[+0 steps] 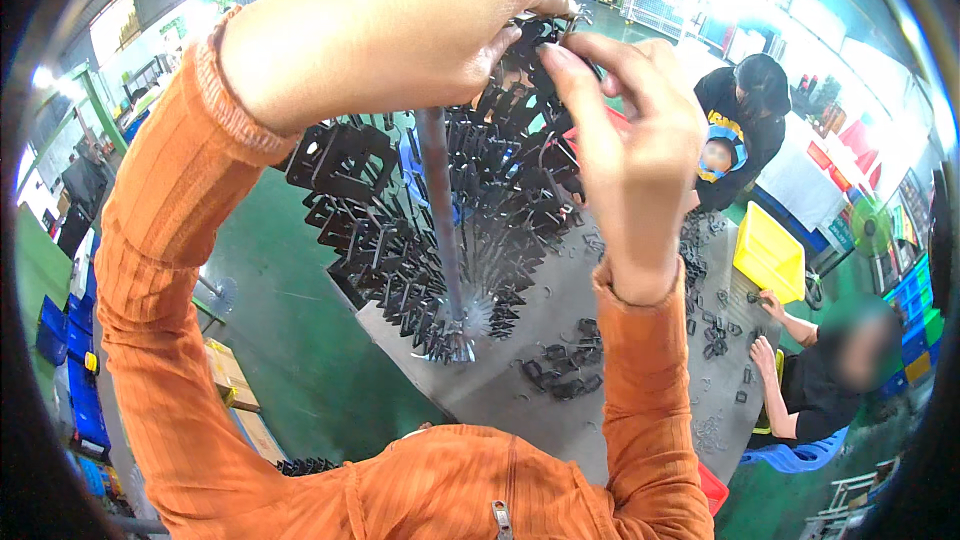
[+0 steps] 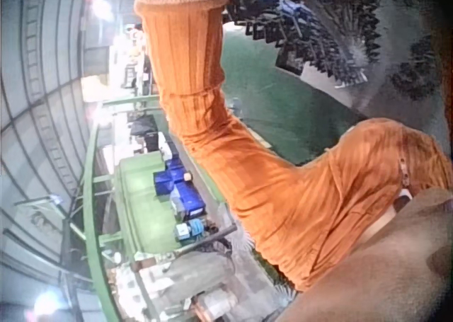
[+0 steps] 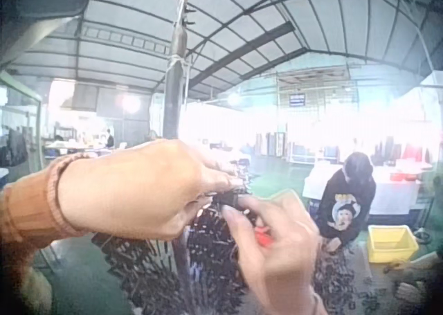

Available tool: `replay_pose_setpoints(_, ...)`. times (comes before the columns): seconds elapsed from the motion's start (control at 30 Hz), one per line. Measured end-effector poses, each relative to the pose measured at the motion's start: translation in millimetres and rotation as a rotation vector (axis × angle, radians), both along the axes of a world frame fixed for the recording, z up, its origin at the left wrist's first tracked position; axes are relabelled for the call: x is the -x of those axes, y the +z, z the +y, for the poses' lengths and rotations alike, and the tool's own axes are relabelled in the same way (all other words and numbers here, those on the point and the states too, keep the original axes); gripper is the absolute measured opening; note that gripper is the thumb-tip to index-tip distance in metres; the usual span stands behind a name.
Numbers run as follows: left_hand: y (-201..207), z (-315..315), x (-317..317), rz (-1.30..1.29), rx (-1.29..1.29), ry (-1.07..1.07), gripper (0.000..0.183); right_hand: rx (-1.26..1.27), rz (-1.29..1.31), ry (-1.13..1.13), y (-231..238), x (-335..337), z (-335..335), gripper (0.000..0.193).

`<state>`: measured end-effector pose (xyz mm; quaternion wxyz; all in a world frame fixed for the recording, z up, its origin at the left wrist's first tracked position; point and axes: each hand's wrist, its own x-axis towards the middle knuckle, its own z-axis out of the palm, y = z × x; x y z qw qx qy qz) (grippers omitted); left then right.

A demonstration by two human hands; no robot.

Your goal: The person hangs small black components onto the branches of a vertical metal rack tree by hand, then lifts the full rack and replaces it with an empty one to continue hanging more items.

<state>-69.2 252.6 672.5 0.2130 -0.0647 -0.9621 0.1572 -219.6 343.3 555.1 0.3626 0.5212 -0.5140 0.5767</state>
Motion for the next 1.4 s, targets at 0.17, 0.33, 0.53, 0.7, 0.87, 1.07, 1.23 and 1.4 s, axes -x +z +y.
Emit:
replay_pose_setpoints(0.17, 0.6, -9.6, -0.2, -0.072, -0.011, 0.163, 0.043, -0.232, -0.31, 0.57, 17.8, 16.6, -4.4, 0.015)
replay_pose_setpoints(0.33, 0.2, -24.6, -5.1, 0.033, -0.017, -0.058, 0.049, -0.293, -0.481, 0.925, -3.5, 85.3, 40.5, 0.022)
replay_pose_setpoints(0.53, -3.7, -56.9, -16.5, 0.027, -0.072, -0.12, 0.051, -0.385, -0.673, 0.266, -18.3, 193.2, 103.2, 0.027)
replay_pose_setpoints(0.7, 0.9, -54.4, -18.2, -0.051, -0.097, -0.032, 0.053, -0.923, -0.511, -0.719, -46.2, 224.2, 107.9, 0.03)
replay_pose_setpoints(0.87, 8.0, -17.0, -17.2, -0.094, -0.083, 0.002, 0.051, -0.396, -0.462, -0.134, -37.9, 134.9, 56.5, 0.03)
replay_pose_setpoints(1.07, 11.7, -4.9, 0.2, -0.141, 0.004, 0.155, 0.047, 0.017, 0.171, -0.177, -16.9, 15.4, -14.2, 0.026)
replay_pose_setpoints(1.23, 6.7, -15.9, -2.4, -0.077, 0.026, 0.126, 0.051, 0.053, 0.135, -0.314, -10.7, -1.0, -38.3, 0.02)
replay_pose_setpoints(1.4, 2.5, -20.6, -3.0, -0.024, 0.025, 0.103, 0.053, 0.097, 0.201, -0.486, -14.1, -9.4, -45.1, 0.015)
